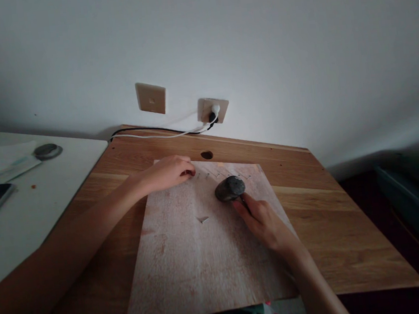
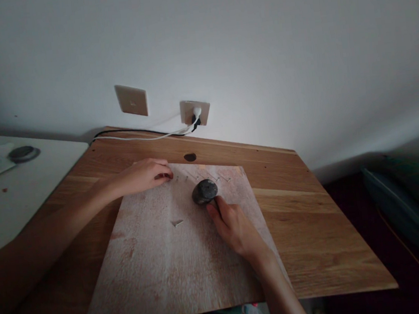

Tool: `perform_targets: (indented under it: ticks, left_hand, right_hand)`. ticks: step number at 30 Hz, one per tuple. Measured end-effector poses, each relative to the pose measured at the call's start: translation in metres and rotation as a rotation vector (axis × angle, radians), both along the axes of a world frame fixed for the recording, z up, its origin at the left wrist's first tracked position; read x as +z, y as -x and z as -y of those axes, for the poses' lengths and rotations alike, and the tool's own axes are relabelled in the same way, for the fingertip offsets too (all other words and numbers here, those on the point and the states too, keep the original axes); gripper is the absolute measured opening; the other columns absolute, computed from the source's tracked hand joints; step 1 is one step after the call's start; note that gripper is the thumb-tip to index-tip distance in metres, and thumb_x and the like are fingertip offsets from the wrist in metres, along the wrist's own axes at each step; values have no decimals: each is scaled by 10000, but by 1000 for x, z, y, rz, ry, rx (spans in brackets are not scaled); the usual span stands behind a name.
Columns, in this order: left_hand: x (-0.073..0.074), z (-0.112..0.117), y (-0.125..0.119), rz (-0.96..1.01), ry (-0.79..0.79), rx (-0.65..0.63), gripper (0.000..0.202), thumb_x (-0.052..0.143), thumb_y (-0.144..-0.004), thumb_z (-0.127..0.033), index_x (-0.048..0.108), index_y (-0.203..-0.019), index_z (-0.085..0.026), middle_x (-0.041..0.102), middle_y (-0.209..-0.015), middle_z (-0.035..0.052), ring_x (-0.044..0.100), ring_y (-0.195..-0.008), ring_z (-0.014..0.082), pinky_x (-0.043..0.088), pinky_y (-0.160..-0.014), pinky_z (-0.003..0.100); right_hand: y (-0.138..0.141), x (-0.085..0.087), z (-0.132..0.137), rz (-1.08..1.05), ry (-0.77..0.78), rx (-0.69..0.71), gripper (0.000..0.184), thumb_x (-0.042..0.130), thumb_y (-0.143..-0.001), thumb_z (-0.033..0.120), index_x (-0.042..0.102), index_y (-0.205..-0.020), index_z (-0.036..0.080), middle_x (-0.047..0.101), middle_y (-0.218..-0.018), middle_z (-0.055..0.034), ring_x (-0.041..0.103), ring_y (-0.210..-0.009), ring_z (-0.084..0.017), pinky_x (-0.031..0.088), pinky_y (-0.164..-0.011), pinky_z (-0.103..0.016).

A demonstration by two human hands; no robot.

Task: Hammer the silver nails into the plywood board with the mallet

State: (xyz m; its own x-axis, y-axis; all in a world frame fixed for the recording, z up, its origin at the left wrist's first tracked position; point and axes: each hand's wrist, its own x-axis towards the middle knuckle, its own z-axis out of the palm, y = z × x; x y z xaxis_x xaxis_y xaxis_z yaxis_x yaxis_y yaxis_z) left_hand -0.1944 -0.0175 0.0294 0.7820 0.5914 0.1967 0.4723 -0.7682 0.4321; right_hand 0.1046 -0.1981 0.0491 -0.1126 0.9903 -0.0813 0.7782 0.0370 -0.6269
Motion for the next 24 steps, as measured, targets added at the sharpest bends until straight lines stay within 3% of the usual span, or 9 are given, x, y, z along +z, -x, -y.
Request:
perform_targets:
  ticks: [10,17,20,24]
  left_hand:
    - [-38,-2,1,196,71,96,42,836,-1158,-203,870,-1161,-178,882,-1178,53,855,-1125,274,708,-1064,509]
    - [-38,2,-1,289,155,120,173,846,-1170,-269,835,-1316,-177,859,-1023,8,846,-885,224,735,-888,428]
    - [-39,2,-2,297,170,131,206,885,-1146,-295,829,-1308,-180,864,-1073,20,848,-920,231,740,-902,437]
    - [-42,-1,-3,299,179,145,202,892,-1144,-311,831,-1285,-180,857,-1069,21,853,-956,244,741,-940,465]
  right_hand:
    - [0,1,-2,-13,4,2,322,465,-1172,524,535,-929,324,633,-670,-7,632,-630,-266,421,-692,-380]
    - [-9,-2,-10,-4,3,27,362,482,-1154,560,566,-908,308,616,-670,3,619,-625,-236,418,-620,-355]
    - [-4,4,-18,0,-22,50,359,494,-1161,550,583,-917,301,589,-652,16,588,-605,-220,399,-600,-348]
    - [12,20,-38,17,-77,85,328,508,-1174,507,614,-950,291,675,-717,-14,642,-656,-224,419,-634,-355]
